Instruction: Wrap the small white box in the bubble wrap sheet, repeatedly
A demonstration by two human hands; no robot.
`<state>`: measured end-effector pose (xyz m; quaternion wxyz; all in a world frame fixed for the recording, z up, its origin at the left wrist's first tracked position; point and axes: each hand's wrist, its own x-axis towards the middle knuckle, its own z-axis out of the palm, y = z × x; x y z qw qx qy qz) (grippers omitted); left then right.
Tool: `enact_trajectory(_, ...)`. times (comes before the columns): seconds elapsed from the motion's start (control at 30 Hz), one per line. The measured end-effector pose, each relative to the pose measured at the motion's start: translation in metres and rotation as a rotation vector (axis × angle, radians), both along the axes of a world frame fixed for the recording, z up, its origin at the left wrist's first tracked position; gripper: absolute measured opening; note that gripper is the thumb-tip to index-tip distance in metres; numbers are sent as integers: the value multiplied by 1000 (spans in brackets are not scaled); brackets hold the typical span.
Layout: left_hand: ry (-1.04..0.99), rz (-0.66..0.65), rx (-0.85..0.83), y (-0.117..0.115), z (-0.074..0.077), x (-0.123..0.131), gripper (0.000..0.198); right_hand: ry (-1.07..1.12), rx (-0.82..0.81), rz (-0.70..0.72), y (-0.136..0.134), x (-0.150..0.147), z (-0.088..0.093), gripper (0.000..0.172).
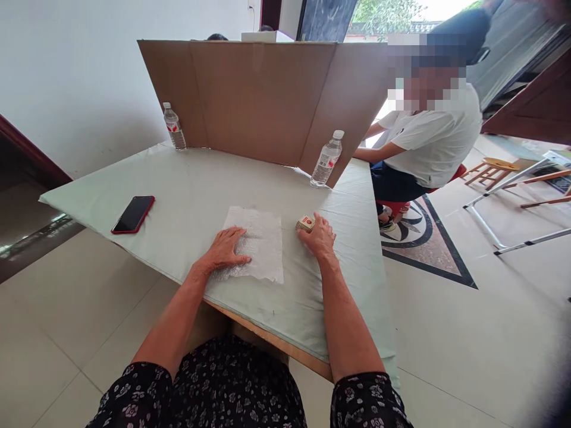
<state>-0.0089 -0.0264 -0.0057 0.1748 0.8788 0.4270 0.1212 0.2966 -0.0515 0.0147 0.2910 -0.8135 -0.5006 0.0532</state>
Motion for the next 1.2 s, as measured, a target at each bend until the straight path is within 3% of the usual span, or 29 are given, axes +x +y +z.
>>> enact_trajectory(0.1,-12,-3,-4,0,0,0,88,-34,219,71,3,-9,10,57)
enact_trajectory(0.17,-7,-11,-12,1,1,0,88,-35,288,285,6,-19,16,47)
enact_trajectory(0.27,1,-22,-13,2,3,1,88,-36,197,708,6,-40,14,46)
enact_trajectory(0.37,18,-33,-11,4,6,1,88,-87,-22,916,4,-63,4,66)
enact_trajectory(0.53,46,-63,-17,8,9,-5,93,-159,-248,876,2,-74,-9,91)
enact_trajectory(0.77,94,-68,-14,5,8,-16,99,-173,-238,880,4,-67,-12,93)
enact_trajectory(0.9,20,-83,51,0,13,-6,83,-177,-254,872,2,-68,-11,95)
enact_trajectory(1.07,49,-106,20,-2,4,5,78,-106,-159,864,1,-69,-10,87)
enact_trajectory(1.2,82,-117,22,0,0,6,79,-59,6,762,4,-57,2,61)
